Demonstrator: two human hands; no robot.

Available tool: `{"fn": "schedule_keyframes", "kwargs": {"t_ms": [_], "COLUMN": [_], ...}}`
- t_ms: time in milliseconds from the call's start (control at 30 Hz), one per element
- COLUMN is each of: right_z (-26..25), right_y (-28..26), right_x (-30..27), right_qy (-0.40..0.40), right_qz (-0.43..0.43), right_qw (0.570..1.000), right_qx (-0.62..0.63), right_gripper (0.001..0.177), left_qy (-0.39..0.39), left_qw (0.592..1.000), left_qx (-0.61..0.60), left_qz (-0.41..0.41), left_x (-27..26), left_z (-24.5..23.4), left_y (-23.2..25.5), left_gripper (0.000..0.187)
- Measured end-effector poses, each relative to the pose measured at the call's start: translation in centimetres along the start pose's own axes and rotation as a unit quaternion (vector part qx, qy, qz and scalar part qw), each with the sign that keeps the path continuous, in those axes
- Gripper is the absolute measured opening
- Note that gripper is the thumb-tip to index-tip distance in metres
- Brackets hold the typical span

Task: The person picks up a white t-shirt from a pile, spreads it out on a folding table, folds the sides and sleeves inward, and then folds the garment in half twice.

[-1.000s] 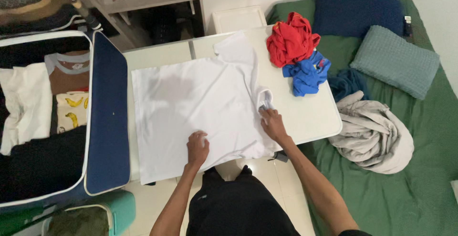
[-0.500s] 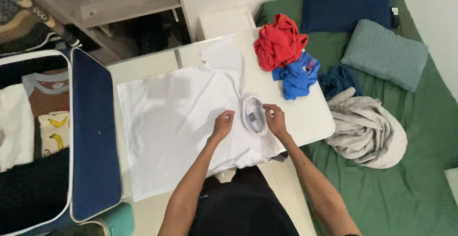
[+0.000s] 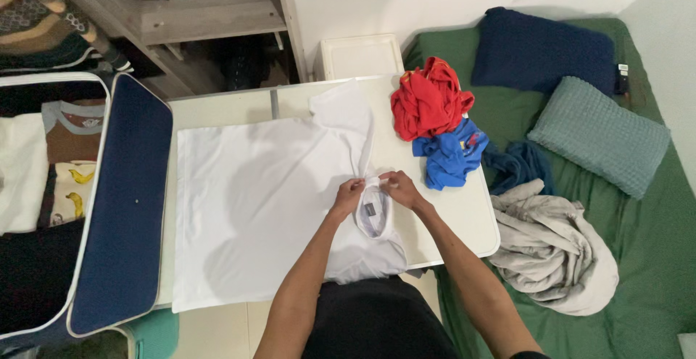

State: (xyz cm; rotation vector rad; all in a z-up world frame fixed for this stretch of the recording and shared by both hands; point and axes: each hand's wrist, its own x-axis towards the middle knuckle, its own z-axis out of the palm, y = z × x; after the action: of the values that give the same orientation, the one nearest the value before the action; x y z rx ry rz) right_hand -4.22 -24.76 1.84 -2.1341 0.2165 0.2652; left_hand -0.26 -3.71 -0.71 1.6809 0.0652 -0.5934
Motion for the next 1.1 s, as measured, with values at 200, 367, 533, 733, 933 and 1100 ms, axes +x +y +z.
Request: {"fn": "schedule_keyframes", "kwargs": {"t_ms": [200,367,533,733,933,1100], "right_z": [-2.1,-3.7,-5.0,-5.5,-4.9,-4.4], "right_y": [-0.5,-1.4,-2.1,-2.5,-1.8,-0.8], "right_x": [1.9,3.2,4.1,5.1,6.0,6.3], "right_qy": [-0.08,-0.143,-0.159,-0.177,-0.219,-0.226], "right_qz": [-0.021,0.073,0.102,0.129,0.212,0.259], "right_qw": [0.995,0.973,0.957,0.946,0.905,0.871], "right_qx": [0.05,0.168,0.221,0.237,0.298,0.353], "right_gripper": [0.037,0.028,0.021,0.026,0.029,0.028], "left_qy": [-0.032,-0.063,-0.032,-0.031,-0.033,-0.031], "left_qw": [0.998,0.997,0.995,0.997,0.998,0.994], "left_qx": [0.019,-0.039,-0.07,-0.067,-0.037,-0.074], "left_qz": [0.054,0.034,0.068,0.039,-0.04,-0.08], "left_x": [0.5,0.8,1.0,1.5,1.0,-0.2], "left_z": [-0.4,-1.4,-1.1,-1.1,-1.3,-0.9], "left_y": [1.1,2.9,5.0,5.1,6.7,8.1], "left_gripper": [0.028,0.024,0.024,0.022,0.029,0.042]}}
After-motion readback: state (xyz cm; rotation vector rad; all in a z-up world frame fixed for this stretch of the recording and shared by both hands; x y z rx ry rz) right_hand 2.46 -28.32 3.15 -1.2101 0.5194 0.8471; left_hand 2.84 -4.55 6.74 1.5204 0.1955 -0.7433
